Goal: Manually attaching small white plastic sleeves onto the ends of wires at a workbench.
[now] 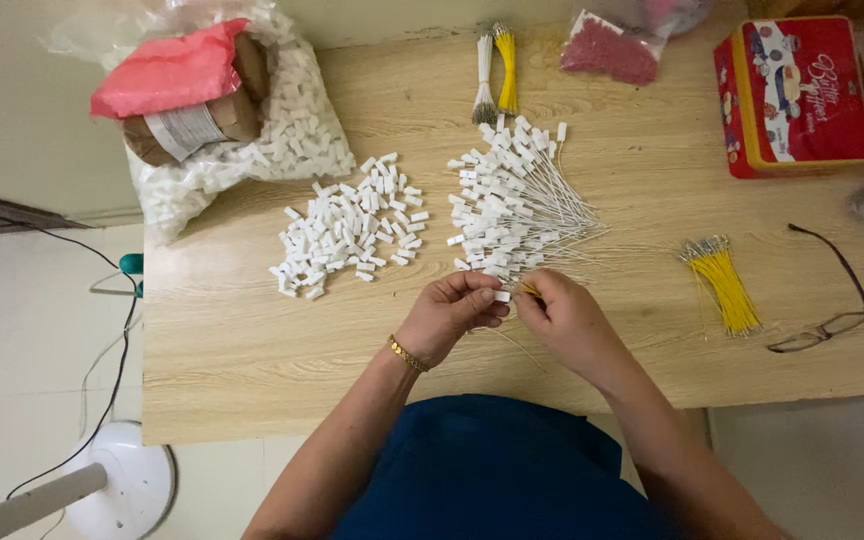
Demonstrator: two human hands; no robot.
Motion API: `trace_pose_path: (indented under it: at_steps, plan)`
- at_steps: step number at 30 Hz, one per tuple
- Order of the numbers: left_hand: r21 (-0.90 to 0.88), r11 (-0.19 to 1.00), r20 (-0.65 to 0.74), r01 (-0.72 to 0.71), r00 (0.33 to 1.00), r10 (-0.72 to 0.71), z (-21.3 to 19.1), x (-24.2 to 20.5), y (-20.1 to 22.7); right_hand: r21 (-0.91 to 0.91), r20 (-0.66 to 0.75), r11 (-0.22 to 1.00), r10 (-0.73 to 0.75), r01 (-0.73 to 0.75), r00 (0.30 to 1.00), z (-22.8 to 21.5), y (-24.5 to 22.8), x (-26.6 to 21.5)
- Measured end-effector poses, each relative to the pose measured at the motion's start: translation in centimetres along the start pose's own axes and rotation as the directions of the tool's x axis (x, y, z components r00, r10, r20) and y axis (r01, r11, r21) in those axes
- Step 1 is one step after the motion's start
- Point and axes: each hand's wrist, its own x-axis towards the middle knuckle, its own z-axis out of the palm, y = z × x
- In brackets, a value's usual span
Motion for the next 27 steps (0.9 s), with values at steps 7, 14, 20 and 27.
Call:
trace_pose_path:
  at_steps: [7,14,20,27]
  plan:
    - [-0.030,0.999,-0.053,0.031,0.998,-0.033,-0.9,-1.3,-1.9,0.000,0.079,0.999,0.044,-0.044,0.996,2.2,2.6,-0.3]
    - [0.557,0.831,-0.132,-0.010,0.986,0.100,-3.9,-0.8,-3.9,0.194,-0.039,0.960,0.213,-0.201,0.976,2.9,5.3,-0.3]
    - [0.990,0.090,0.051,-0.105,0.884,0.465,-9.0,4.4,-6.6,0.267,-0.218,0.936,0.293,-0.232,0.931,0.6,8.4,0.4]
    - [0.974,-0.217,0.171,-0.069,0.852,0.496,-9.8,9.1,-5.0,0.280,-0.176,0.939,0.255,-0.200,0.951,1.3,8.2,0.8]
